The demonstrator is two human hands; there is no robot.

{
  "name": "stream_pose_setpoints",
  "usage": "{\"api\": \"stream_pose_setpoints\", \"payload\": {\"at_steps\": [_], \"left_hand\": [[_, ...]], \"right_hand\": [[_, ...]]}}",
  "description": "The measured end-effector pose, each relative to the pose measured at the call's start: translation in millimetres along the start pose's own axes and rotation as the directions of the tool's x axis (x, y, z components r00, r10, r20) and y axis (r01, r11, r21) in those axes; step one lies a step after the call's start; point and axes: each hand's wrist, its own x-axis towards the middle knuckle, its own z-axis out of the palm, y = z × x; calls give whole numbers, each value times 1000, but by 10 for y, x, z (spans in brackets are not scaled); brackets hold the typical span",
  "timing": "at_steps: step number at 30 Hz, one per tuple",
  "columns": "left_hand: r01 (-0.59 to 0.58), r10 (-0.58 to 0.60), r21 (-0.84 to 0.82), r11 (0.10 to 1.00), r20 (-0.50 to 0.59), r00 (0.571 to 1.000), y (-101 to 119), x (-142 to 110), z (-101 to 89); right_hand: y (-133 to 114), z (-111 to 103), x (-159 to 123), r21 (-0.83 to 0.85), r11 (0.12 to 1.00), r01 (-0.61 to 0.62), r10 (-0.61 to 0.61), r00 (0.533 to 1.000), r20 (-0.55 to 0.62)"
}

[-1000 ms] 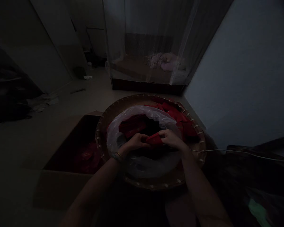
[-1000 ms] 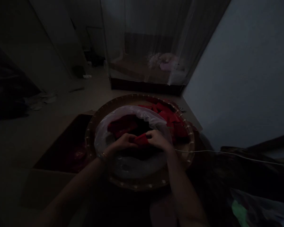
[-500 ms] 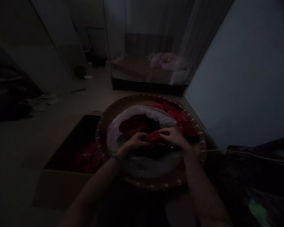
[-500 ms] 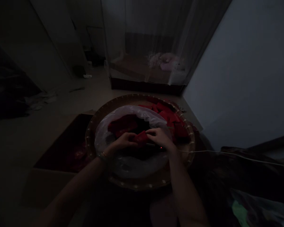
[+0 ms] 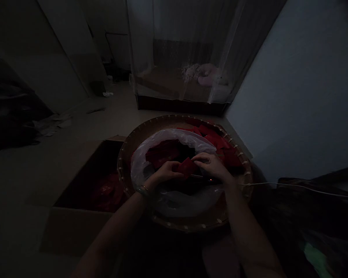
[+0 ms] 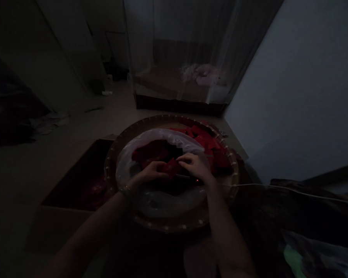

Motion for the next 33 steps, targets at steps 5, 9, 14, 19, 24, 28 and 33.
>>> {"api": "stream_pose_setpoints", "payload": {"at_steps": [5, 9, 14, 19, 24, 28, 33], "left_hand": [[27, -28, 9, 1000, 66, 997, 5, -34, 3], [21, -23, 36, 999, 57, 998, 39, -45, 5], [24, -34, 79, 997, 125, 992, 56, -52, 9], [9, -17, 63, 998, 125, 992, 54, -46, 15], [-15, 11, 30, 999, 105, 994, 2, -18, -4], [-15, 14, 10, 1000, 81, 997, -14, -6, -1], [5, -3, -31, 999, 49, 999, 1, 1, 6]], "right_hand": [[-92, -35, -49, 28, 999, -20, 18, 997, 81], [-102, -30, -61, 75, 996, -51, 31, 966, 255], [-138, 90, -73, 55, 972, -228, 178, 870, 460], [-203, 98, -72, -10, 975, -222, 207, 893, 401], [-184, 37, -42, -11, 985, -172, 170, 964, 204], [-154, 59, -22, -21, 991, -135, 136, 980, 147], [-153, 62, -28, 88, 987, -135, 107, 958, 267]]}}
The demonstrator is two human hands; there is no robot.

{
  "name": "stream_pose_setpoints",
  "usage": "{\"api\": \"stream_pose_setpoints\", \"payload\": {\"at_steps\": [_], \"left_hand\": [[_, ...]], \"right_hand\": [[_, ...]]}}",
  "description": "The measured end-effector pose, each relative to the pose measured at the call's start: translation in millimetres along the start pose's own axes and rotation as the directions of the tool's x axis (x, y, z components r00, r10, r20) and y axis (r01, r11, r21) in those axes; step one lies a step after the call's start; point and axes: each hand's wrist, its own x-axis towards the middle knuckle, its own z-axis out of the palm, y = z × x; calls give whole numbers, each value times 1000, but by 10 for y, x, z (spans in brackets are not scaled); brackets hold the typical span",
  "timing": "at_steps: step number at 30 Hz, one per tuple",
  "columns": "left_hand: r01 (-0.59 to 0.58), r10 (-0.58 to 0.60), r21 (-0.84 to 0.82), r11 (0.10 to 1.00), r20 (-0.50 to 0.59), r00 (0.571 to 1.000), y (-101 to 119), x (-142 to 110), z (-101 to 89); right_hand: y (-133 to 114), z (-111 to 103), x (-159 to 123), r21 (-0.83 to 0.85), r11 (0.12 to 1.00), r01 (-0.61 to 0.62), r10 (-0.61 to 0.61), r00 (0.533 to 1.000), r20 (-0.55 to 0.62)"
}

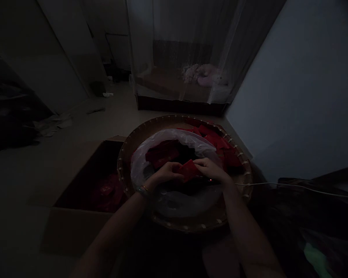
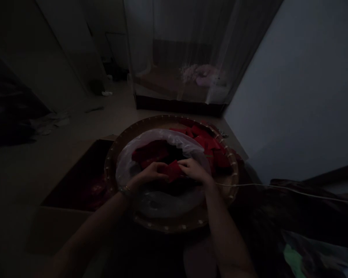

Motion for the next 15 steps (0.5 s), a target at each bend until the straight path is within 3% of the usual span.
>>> {"api": "stream_pose_setpoints", "payload": {"at_steps": [4, 7, 12, 15], "left_hand": [[10, -13, -31, 999, -110, 994, 10, 17, 2], [-3, -2, -26, 1000, -167, 986, 28, 15, 11], [-16, 16, -12, 1000, -46, 999, 82, -28, 22], [7, -8, -28, 1000, -21, 1000, 108, -45, 25]], "right_hand": [[8, 4, 7, 93, 993, -68, 77, 992, -100], [17, 36, 28, 26, 998, -62, 66, 975, -213], [17, 57, 44, -57, 990, -131, 98, 914, -394], [9, 38, 38, -47, 990, -132, 99, 897, -431]]}}
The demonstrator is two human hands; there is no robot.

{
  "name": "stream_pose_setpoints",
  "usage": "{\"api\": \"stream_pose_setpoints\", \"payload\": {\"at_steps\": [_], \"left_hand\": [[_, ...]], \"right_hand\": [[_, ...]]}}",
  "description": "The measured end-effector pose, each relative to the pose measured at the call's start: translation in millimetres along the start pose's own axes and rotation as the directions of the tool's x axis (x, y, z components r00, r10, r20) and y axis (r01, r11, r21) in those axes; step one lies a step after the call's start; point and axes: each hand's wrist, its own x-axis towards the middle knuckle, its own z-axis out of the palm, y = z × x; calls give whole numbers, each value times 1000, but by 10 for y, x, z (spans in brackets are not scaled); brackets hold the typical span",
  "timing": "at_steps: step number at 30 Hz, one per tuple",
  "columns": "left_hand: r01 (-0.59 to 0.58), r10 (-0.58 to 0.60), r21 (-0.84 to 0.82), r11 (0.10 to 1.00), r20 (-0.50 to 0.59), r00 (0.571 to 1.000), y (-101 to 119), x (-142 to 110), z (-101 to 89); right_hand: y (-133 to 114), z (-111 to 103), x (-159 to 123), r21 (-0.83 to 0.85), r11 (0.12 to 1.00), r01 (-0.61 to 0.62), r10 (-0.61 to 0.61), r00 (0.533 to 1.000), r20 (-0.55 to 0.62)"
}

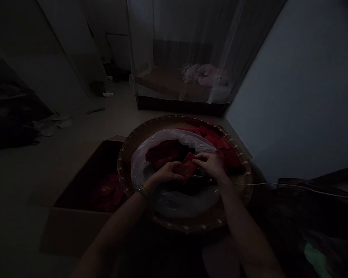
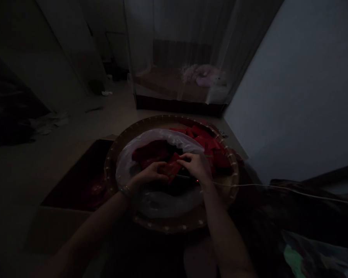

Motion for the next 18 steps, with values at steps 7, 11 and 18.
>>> {"api": "stream_pose_setpoints", "payload": {"at_steps": [7, 11, 18], "left_hand": [[64, -59, -127, 990, 45, 997, 25, 2, 16], [94, -90, -49, 994, 82, 993, 8, -5, 15], [160, -151, -107, 981, 91, 984, -97, 32, 3]], "right_hand": [[-94, 43, -24, 38, 999, 37, -37, 999, 1], [-192, 113, -68, -21, 999, 48, -47, 999, 22], [-39, -16, 6, -94, 995, 16, -29, 990, -140]]}}
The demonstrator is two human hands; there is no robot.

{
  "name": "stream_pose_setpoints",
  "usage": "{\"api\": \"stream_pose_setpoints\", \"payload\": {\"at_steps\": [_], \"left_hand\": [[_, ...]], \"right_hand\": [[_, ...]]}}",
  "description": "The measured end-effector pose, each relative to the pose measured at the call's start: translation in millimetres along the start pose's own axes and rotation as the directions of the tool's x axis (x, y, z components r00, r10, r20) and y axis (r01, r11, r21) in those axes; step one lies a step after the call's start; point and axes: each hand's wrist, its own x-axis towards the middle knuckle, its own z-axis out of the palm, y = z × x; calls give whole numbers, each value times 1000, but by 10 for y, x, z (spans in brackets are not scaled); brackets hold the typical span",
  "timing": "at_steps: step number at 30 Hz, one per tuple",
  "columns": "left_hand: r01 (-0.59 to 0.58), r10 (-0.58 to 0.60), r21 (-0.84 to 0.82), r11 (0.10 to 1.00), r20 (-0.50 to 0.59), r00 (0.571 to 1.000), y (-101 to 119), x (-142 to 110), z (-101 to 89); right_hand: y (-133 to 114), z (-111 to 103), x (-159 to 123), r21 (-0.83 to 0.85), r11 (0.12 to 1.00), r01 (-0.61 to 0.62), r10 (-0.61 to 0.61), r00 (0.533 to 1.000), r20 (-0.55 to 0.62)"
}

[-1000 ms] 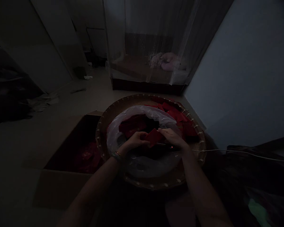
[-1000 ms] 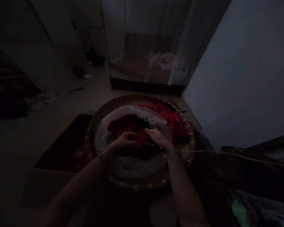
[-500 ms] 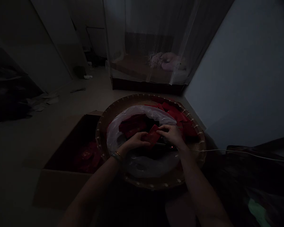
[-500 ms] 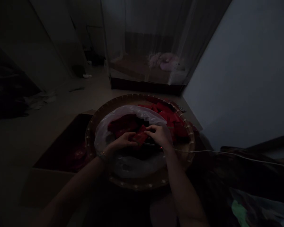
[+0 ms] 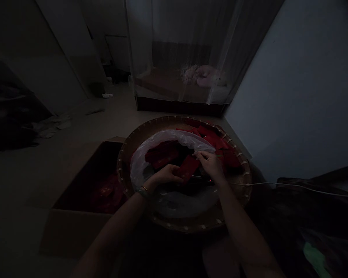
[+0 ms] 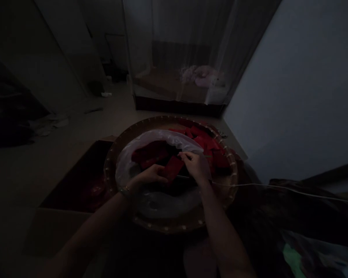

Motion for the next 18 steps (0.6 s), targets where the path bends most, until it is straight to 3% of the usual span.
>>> {"api": "stream_pose_setpoints", "payload": {"at_steps": [3, 6, 9, 12, 14, 18], "left_hand": [[-28, 17, -80, 996, -133, 991, -77, 76, -43], [-74, 40, -119, 990, -267, 963, -122, 127, -76], [-89, 25, -210, 974, -287, 958, -120, 129, -81], [-92, 20, -286, 954, -244, 969, -116, 116, -80], [-95, 29, -297, 950, -218, 976, -131, 113, -87], [-113, 79, -250, 962, -141, 987, -158, 109, -103]], "right_hand": [[215, -112, 13, -28, 997, 76, -68, 974, 216], [361, -141, -88, -176, 952, 251, -113, 822, 558], [410, -57, -204, -481, 820, 310, 50, 798, 600], [412, 36, -238, -615, 721, 319, 134, 807, 575], [412, 54, -222, -601, 733, 319, 132, 800, 585], [442, -36, -175, -433, 865, 254, 89, 771, 631]]}}
